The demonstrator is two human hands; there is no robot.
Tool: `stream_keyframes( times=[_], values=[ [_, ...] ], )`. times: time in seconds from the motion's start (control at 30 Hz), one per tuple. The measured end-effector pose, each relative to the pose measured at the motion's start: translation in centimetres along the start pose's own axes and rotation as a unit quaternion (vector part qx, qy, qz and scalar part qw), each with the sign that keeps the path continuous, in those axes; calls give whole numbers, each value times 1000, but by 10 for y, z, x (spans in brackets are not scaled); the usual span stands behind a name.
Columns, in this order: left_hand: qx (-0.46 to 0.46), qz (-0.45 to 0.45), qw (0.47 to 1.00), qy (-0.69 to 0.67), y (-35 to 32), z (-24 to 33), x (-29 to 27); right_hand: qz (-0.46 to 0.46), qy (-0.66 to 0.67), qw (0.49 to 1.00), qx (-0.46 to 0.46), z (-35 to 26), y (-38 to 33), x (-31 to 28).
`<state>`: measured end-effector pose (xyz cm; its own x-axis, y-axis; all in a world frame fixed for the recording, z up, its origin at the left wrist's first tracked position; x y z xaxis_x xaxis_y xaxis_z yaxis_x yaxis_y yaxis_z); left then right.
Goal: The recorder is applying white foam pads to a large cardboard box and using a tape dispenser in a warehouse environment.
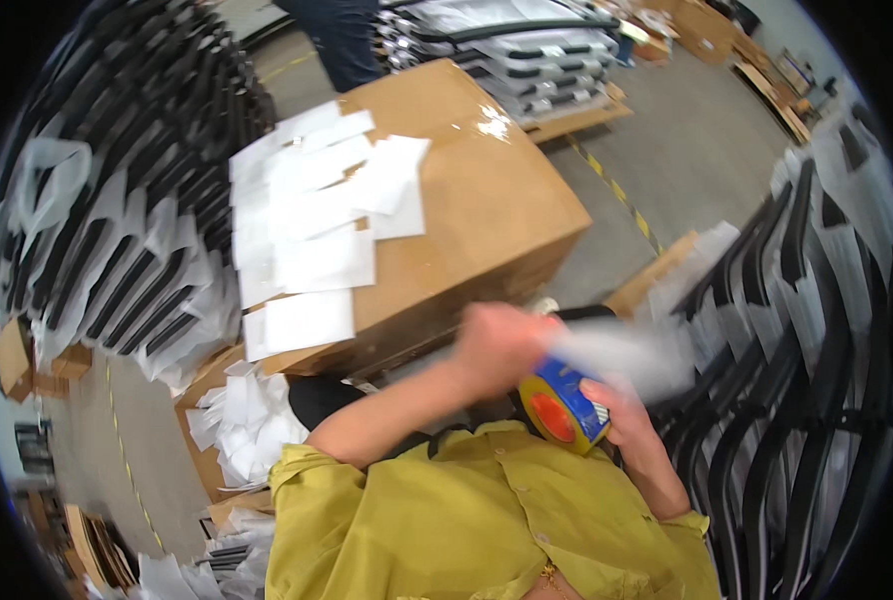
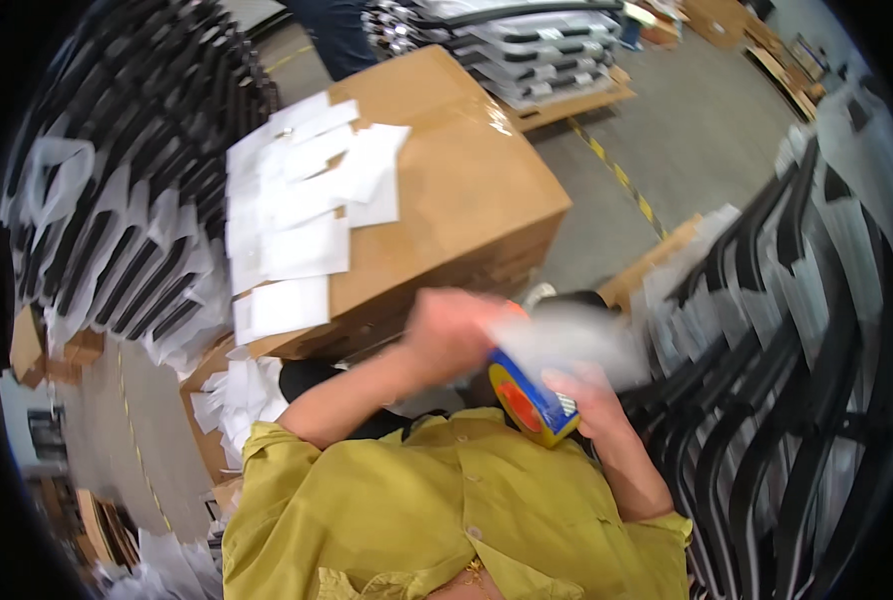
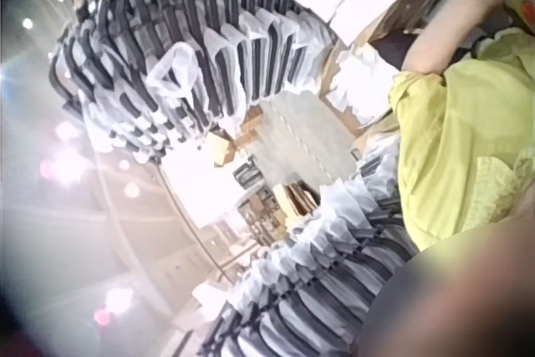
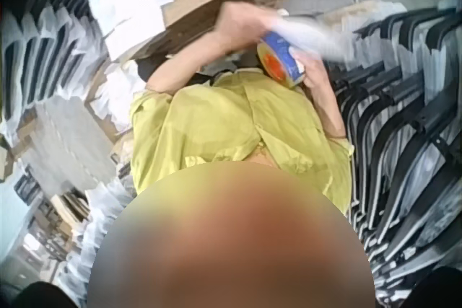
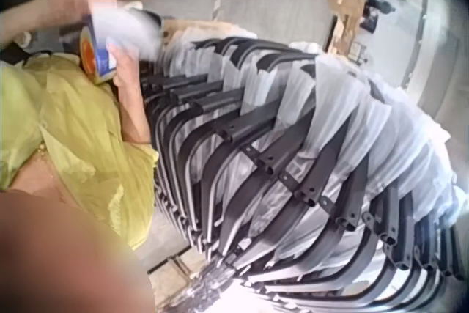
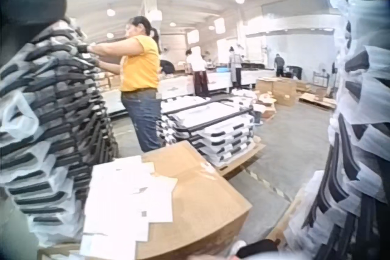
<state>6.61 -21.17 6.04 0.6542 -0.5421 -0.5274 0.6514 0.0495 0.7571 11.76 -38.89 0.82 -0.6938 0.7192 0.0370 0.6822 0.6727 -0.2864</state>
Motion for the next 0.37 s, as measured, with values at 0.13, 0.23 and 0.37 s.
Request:
stream_keyframes(
  times=[0.13, 0.23, 0.37],
  values=[
    [184, 53, 958, -214, 23, 82, -11, 57, 231, 939, 247, 74, 34, -19],
    [105, 88, 989, -58, 47, 37, -31, 110, -50, 991, -66, 93, 41, -38],
    [64, 68, 969, 227, 56, -66, -99, 49, 223, 962, 150, 79, 39, -30]
  ],
)
Point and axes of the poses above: each hand's wrist, its own y-axis towards the middle knuckle, its own x-axis out of the palm, z = x × y, the point moved 4 cm from there along y, towards the middle knuckle, and after that the axes turned 11 degrees about z, right-handed, at the moved point
